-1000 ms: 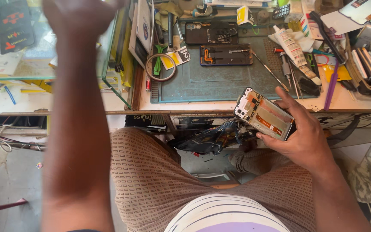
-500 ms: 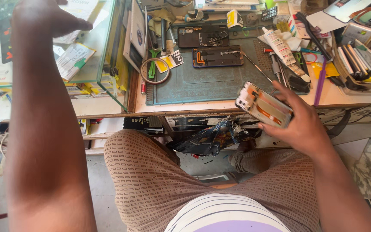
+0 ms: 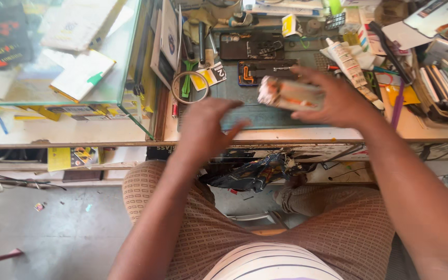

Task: The person handles a green smartphone battery, peels off a protective film, and places it on the workbench. Then they pick up a disassembled phone chassis and apply adhesive from a tube along its edges. Finally, they pick up a black battery and align it with the phone chassis.

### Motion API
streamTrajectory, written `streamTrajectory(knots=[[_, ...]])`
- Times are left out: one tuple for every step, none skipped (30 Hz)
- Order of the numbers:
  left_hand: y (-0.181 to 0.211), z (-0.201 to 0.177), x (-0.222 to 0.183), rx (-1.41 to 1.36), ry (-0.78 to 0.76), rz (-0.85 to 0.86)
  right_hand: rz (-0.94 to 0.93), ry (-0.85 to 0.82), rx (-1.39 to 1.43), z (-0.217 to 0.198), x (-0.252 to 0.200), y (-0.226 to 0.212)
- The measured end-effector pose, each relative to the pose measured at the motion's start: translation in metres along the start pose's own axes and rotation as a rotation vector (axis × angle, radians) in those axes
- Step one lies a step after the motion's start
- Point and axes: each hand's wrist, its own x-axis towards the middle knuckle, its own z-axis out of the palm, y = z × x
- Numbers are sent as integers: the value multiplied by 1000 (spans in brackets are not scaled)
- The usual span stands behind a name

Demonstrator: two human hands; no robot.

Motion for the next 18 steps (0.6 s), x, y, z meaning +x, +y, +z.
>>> streamTrajectory(knots=[[1, 13, 0, 53, -26, 68, -6, 43, 1, -6, 0, 4], [4, 27, 1, 110, -123, 24, -11, 89, 4, -14, -3, 9], [8, 41, 4, 166, -221, -21, -16, 135, 7, -20, -5, 14], [13, 53, 8, 225, -320, -61, -45, 180, -23, -23, -8, 17], [21, 63, 11, 226, -341, -60, -75, 225, -54, -27, -12, 20], [28, 70, 14, 233, -360, -54, -108, 276, -82, -28, -15, 22], [35, 76, 18, 240, -379, -49, -128, 281, -57, -29, -16, 24], [45, 82, 22, 224, -394, -71, -142, 284, -33, -30, -20, 26], [55, 86, 26, 208, -409, -94, -156, 288, -8, -31, -25, 28], [65, 90, 31, 193, -423, -116, -167, 290, -4, -31, -29, 30], [76, 94, 35, 197, -443, -120, -178, 292, 1, -30, -32, 30], [88, 97, 41, 201, -459, -121, -191, 297, 2, -31, -35, 31], [97, 100, 45, 205, -475, -122, -198, 303, 18, -33, -39, 31], [104, 102, 46, 223, -518, -64, -206, 307, 34, -33, -42, 32], [111, 106, 46, 241, -560, -5, -213, 311, 51, -35, -45, 33], [115, 110, 46, 261, -600, 51, -227, 321, 63, -36, -48, 33], [115, 113, 45, 4, -567, 151, -240, 331, 76, -38, -51, 35], [111, 115, 45, -252, -525, 249, -253, 343, 88, -40, -53, 36]])
